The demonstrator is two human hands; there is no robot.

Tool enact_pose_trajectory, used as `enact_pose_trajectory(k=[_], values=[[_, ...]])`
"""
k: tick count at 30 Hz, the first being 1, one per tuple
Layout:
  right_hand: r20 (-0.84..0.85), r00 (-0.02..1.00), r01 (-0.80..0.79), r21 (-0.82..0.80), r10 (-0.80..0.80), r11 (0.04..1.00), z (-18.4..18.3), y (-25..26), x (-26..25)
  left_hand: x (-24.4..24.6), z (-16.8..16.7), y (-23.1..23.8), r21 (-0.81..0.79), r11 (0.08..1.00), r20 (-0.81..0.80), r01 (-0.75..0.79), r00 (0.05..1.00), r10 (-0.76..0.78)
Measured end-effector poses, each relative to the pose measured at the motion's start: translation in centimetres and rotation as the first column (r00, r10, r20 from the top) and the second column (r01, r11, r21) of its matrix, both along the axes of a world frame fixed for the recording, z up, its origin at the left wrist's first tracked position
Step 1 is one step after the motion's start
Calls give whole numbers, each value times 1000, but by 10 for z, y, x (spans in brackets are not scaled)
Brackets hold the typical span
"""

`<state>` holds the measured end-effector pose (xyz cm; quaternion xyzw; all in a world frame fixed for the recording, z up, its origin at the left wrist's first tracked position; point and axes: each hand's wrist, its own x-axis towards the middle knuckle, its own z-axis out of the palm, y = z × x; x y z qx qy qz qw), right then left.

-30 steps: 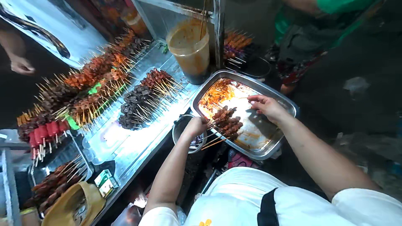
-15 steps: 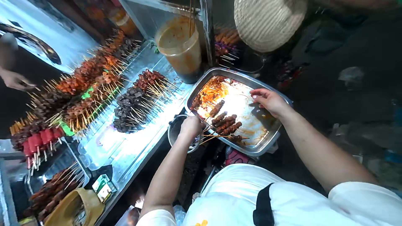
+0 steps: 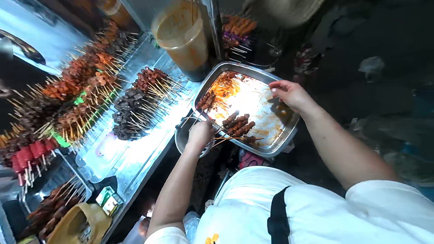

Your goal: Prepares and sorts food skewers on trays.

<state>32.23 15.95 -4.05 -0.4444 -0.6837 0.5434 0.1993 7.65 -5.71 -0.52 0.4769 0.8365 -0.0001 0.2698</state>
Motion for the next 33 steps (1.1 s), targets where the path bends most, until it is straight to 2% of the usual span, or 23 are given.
enact_pose_trajectory(k=[3, 7, 12, 17, 21, 23, 25, 27, 29, 31, 33], values=[[-12, 1000, 6, -6, -6, 1000, 0, 1, 3, 13, -5, -2, -145, 989, 128, 38, 992, -20], [-11, 1000, 8, 4, -8, 1000, -4, 2, 11, 21, -8, -10, -61, 998, 136, -32, 990, 40], [-3, 1000, 5, -10, -5, 1000, -6, 2, 14, 33, -1, -11, -197, 978, 226, 70, 974, -24], [6, 1000, -2, 26, 1, 1000, -7, 5, 18, 29, 2, -14, -208, 975, 212, 80, 977, -35], [6, 1000, -12, 54, 11, 998, -4, 5, 21, 26, 5, -14, -91, 995, 10, -30, 999, 31], [10, 1000, -1, 44, 1, 999, -2, 5, 22, 35, 7, -14, 3, 1000, -44, 7, 999, -7], [8, 1000, 11, 35, -12, 999, -1, 5, 23, 50, 8, -15, 8, 995, -16, 98, 995, -98], [-5, 1000, 20, 32, -20, 999, 0, 6, 22, 66, 8, -18, -100, 974, 63, 206, 978, -200], [-7, 1000, 24, 33, -24, 999, 0, 5, 22, 77, 5, -24, -119, 953, 145, 277, 955, -260], [-13, 1000, 25, 40, -24, 999, -1, 6, 22, 80, 10, -28, -46, 964, 173, 261, 953, -250], [-22, 999, 34, 43, -33, 998, -4, 6, 23, 74, 18, -25, 38, 989, 111, 142, 983, -146]])
